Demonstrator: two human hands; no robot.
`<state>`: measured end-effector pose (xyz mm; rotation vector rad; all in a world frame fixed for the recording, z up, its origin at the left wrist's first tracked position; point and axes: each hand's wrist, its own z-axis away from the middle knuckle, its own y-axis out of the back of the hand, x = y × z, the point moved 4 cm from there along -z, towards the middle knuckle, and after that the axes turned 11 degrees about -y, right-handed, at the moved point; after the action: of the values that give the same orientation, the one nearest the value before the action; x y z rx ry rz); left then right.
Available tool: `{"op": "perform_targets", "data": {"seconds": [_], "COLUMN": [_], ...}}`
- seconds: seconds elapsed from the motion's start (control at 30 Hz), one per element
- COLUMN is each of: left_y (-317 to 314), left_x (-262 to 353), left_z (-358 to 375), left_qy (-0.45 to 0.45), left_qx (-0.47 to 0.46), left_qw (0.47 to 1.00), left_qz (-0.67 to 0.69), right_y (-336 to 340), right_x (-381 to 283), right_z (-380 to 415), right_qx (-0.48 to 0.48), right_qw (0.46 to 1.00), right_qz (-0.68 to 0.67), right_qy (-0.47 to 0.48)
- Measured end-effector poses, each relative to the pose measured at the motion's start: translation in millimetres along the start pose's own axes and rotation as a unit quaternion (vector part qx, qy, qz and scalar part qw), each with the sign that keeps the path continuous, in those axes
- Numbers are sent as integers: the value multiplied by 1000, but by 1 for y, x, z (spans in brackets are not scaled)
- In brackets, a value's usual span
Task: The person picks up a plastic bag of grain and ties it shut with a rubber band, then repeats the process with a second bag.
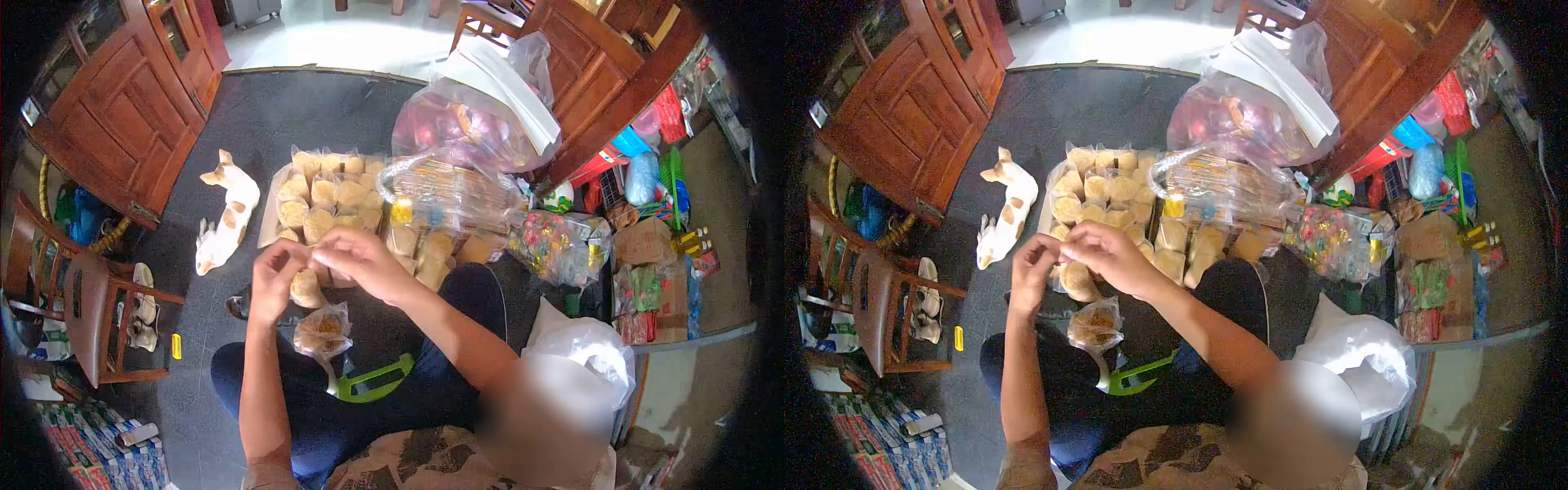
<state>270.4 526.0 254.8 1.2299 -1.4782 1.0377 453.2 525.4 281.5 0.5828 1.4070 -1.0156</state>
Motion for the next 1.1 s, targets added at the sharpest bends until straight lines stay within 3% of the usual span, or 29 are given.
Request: {"op": "perform_targets", "data": {"seconds": [0.03,0.17,0.27,0.37,0.9,1.1], "left_y": [-2,-18,-27,-28,-24,-24], "left_x": [-4,-13,-7,-1,11,23], "left_z": [1,4,5,5,3,0], "left_qy": [6,59,96,108,107,101], "left_qx": [-17,-66,-94,-28,-21,7], "left_qw": [1000,996,988,985,984,984], "left_qz": [2,25,73,131,143,144], "right_y": [2,13,10,7,2,5], "right_x": [-6,-1,-3,-1,5,0], "right_z": [2,1,0,0,-3,-2], "right_qx": [21,48,42,39,-36,10], "right_qw": [999,996,994,996,993,992], "right_qz": [-8,-81,-95,-82,-110,-126], "right_qy": [33,-6,15,-12,-25,-24]}}
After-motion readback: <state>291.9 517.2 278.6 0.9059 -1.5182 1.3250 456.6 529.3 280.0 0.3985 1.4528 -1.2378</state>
